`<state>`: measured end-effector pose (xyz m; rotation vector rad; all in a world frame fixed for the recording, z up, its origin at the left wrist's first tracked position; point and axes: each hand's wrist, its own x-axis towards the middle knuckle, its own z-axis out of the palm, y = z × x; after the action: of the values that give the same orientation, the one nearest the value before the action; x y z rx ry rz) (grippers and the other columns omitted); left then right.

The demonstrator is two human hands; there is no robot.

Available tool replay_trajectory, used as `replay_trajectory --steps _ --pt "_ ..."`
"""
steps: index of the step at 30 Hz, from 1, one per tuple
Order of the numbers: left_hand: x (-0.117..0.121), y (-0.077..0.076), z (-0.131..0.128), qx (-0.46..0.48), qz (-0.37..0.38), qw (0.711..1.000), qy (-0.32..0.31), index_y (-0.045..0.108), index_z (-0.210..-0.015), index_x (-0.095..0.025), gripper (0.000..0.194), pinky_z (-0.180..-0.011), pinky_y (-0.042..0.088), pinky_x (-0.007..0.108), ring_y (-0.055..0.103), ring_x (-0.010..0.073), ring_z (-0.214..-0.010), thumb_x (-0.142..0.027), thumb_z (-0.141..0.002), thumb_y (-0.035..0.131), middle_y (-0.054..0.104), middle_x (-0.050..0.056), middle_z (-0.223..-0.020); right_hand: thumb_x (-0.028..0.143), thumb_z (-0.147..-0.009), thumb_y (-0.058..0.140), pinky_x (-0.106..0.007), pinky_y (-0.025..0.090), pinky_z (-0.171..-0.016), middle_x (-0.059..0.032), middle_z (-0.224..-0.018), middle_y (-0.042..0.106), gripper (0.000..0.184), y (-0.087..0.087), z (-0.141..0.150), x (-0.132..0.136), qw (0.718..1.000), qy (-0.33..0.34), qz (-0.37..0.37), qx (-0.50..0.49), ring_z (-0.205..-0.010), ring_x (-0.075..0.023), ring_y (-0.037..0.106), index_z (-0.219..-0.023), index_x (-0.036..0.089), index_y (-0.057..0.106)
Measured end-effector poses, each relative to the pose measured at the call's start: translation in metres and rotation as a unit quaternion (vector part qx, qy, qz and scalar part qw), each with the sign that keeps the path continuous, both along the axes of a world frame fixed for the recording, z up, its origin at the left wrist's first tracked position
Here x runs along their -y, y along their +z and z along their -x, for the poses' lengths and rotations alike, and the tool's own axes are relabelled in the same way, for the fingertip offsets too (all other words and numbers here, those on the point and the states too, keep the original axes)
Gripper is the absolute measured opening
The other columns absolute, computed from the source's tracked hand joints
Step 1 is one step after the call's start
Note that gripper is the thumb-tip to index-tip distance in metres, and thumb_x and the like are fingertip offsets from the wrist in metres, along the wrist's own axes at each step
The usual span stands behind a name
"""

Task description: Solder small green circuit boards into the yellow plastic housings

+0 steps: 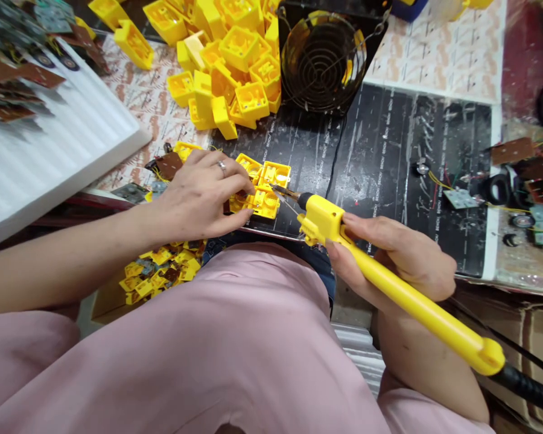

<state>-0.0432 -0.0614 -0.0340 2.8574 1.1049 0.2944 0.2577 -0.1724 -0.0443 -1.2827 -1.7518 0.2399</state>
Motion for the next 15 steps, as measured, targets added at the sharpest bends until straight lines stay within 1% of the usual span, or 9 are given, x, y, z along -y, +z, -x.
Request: replay_trajectory --steps 2,3,4,5,7,10,13,15 --pt "0.004 -0.004 0.007 0.047 -0.009 0.999 0.014 0.077 -0.097 -0.022 0.028 -0.103 0.049 0.050 0.070 0.0287 -0.104 -0.036 -0.104 0.054 0.080 0.006 -0.101 0.027 -0.090 0.086 -0.040 0.067 -0.059 0.0015 -0.090 0.082 0.028 0.000 0.004 -0.001 0.998 -0.004 -0.036 -0.045 -0.074 -0.0257 0.080 -0.115 0.037 0.077" --pt "0.006 -0.006 0.009 0.064 -0.013 0.998 0.019 0.078 -0.097 -0.023 0.030 -0.107 0.047 0.050 0.071 0.0267 -0.102 -0.035 -0.107 0.052 0.080 0.003 -0.098 0.025 -0.090 0.086 -0.039 0.067 -0.057 0.0021 -0.087 0.081 0.027 -0.001 0.006 -0.002 0.997 0.001 -0.052 -0.059 -0.073 -0.0252 0.080 -0.113 0.036 0.078" --pt "0.007 -0.008 0.011 0.074 -0.015 0.997 0.025 0.078 -0.097 -0.025 0.031 -0.111 0.045 0.051 0.071 0.0252 -0.101 -0.034 -0.109 0.051 0.081 0.001 -0.096 0.023 -0.090 0.086 -0.038 0.067 -0.057 0.0026 -0.087 0.081 0.028 -0.002 0.007 -0.003 0.996 0.009 -0.054 -0.064 -0.073 -0.0242 0.080 -0.114 0.036 0.078" --pt "0.007 -0.010 0.012 0.078 -0.018 0.996 0.032 0.079 -0.098 -0.027 0.031 -0.114 0.043 0.052 0.071 0.0245 -0.101 -0.033 -0.110 0.051 0.081 0.000 -0.095 0.023 -0.090 0.087 -0.036 0.066 -0.056 0.0028 -0.089 0.082 0.030 -0.004 0.008 -0.003 0.996 0.014 -0.056 -0.064 -0.071 -0.0230 0.079 -0.116 0.036 0.078" --pt "0.008 -0.014 0.009 0.080 -0.024 0.995 0.047 0.081 -0.102 -0.031 0.029 -0.117 0.040 0.055 0.071 0.0248 -0.102 -0.032 -0.110 0.053 0.081 -0.001 -0.095 0.025 -0.090 0.088 -0.034 0.066 -0.057 0.0026 -0.096 0.084 0.038 -0.010 0.007 -0.004 0.998 0.002 -0.049 -0.043 -0.072 -0.0210 0.080 -0.124 0.036 0.077" --pt "0.011 -0.022 0.000 0.083 -0.038 0.991 0.096 0.080 -0.104 -0.030 0.024 -0.115 0.039 0.058 0.070 0.0267 -0.100 -0.031 -0.108 0.057 0.080 0.001 -0.090 0.030 -0.091 0.088 -0.030 0.066 -0.060 0.0036 -0.104 0.084 0.045 -0.018 0.005 -0.004 0.999 -0.023 -0.044 -0.022 -0.073 -0.0179 0.080 -0.134 0.037 0.075" --pt "0.015 -0.028 -0.010 0.085 -0.059 0.985 0.136 0.078 -0.094 -0.026 0.024 -0.112 0.040 0.060 0.068 0.0280 -0.097 -0.030 -0.106 0.058 0.079 0.003 -0.087 0.024 -0.089 0.088 -0.027 0.065 -0.057 0.0020 -0.102 0.085 0.046 -0.019 0.008 -0.006 0.996 0.022 -0.077 -0.046 -0.071 -0.0176 0.079 -0.132 0.035 0.075" --pt "0.016 -0.028 -0.015 0.074 -0.069 0.984 0.144 0.077 -0.088 -0.024 0.028 -0.109 0.042 0.060 0.067 0.0290 -0.098 -0.029 -0.105 0.056 0.078 0.004 -0.088 0.020 -0.086 0.089 -0.027 0.066 -0.055 0.0013 -0.094 0.084 0.039 -0.016 0.012 -0.009 0.993 0.059 -0.092 -0.055 -0.070 -0.0196 0.080 -0.122 0.031 0.077"
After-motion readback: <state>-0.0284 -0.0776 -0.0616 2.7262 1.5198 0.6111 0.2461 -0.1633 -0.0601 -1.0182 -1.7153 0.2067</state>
